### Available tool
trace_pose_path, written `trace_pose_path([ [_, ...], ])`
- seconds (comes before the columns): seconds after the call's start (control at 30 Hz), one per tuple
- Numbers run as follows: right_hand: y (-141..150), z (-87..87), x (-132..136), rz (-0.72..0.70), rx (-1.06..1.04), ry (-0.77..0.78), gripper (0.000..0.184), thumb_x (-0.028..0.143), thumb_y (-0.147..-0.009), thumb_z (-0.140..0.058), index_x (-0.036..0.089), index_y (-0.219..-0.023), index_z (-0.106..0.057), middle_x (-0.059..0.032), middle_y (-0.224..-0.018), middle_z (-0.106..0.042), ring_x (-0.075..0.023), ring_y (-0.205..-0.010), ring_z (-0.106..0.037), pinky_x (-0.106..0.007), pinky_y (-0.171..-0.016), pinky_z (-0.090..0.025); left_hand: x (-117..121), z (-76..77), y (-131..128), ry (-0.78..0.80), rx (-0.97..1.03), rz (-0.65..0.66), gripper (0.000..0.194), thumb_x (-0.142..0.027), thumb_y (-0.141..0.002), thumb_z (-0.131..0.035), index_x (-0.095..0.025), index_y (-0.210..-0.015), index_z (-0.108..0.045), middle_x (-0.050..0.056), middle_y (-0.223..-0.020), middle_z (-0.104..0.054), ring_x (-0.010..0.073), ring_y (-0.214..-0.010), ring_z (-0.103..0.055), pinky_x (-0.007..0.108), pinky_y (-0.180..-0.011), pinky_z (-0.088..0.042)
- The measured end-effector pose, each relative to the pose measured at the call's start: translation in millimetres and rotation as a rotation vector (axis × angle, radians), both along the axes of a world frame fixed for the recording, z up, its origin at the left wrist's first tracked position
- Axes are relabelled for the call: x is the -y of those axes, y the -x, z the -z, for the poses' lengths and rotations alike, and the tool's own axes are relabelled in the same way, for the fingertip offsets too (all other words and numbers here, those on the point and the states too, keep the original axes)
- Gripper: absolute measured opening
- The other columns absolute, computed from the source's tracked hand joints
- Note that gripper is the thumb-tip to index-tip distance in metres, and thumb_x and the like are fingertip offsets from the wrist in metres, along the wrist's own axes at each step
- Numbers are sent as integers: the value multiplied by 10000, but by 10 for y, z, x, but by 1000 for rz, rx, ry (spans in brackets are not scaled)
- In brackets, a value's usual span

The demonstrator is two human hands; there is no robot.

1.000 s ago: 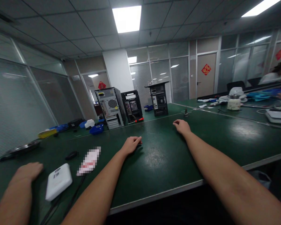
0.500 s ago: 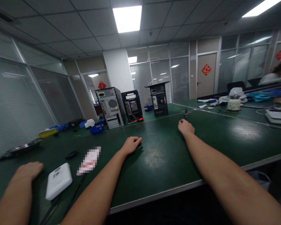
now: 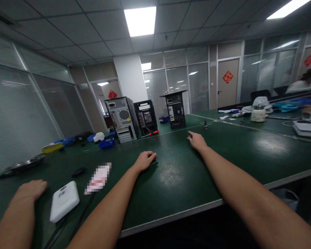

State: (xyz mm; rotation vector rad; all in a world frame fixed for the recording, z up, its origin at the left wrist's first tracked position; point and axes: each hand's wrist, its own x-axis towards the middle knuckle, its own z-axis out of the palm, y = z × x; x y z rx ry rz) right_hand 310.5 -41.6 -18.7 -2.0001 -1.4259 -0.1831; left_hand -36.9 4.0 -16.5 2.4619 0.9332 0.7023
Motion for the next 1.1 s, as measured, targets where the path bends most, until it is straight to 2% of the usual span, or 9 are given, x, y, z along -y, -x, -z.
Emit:
trace_pose_path([
  [0.13, 320, -121, -32, -288, 151, -35, 471, 315, -942, -567, 212, -1401, -542, -127, -1229, -656, -239, -1141, -604, -369, -1000, -442, 1, -5, -5, -3, 9, -1, 424, -524, -915, -464, -177, -881, -705, 49, -844, -731, 203, -768, -644, 277, -701, -438],
  [0.3, 854, -189, 22, -676, 339, -31, 426, 309, -882, -653, 262, -1305, -645, -77, -1173, -701, -226, -1118, -606, -326, -981, -433, 31, -32, -18, -12, 21, 8, 405, -503, -929, -456, -174, -917, -690, 51, -862, -730, 197, -758, -639, 278, -703, -434],
  [0.47, 1322, -171, 98, -887, 450, -24, 356, 298, -865, -669, 257, -1217, -693, -68, -1110, -717, -210, -1048, -614, -312, -934, -444, 57, -56, -13, -31, 16, 50, 392, -479, -935, -450, -172, -903, -690, 49, -866, -721, 199, -788, -638, 280, -721, -433],
  [0.57, 1409, -160, 124, -900, 467, -24, 413, 293, -857, -673, 212, -1262, -658, -103, -1068, -713, -223, -1005, -618, -328, -897, -455, 53, -51, -8, -49, 10, 55, 373, -450, -929, -456, -167, -853, -688, 49, -830, -708, 200, -774, -625, 284, -715, -429],
  [0.67, 1375, -151, 122, -884, 460, -27, 543, 272, -843, -683, 214, -1370, -569, -109, -1099, -698, -232, -1033, -606, -332, -894, -454, 55, -42, -25, -59, 9, 53, 341, -431, -913, -484, -167, -828, -681, 46, -813, -700, 200, -767, -618, 280, -702, -433],
  [0.77, 1307, -132, 88, -858, 437, -29, 562, 242, -854, -653, 226, -1402, -532, -100, -1151, -681, -234, -1080, -589, -340, -933, -441, 70, -43, -46, -65, 18, 41, 295, -405, -907, -502, -174, -875, -682, 39, -846, -705, 194, -785, -625, 274, -710, -439],
  [0.97, 1129, -51, 3, -683, 298, -55, 621, 150, -889, -515, 147, -1492, -365, -152, -1324, -581, -231, -1189, -548, -358, -1030, -397, 50, -49, -13, -53, 37, -34, 247, -356, -877, -543, -170, -935, -695, 49, -867, -719, 197, -793, -648, 281, -713, -457],
  [1.1, 977, -10, -20, -556, 196, -54, 615, 121, -884, -470, 117, -1483, -332, -181, -1309, -565, -235, -1154, -571, -355, -1000, -419, 12, -27, 10, -43, 44, -58, 234, -324, -851, -568, -173, -971, -701, 47, -866, -717, 196, -803, -659, 281, -722, -473],
])
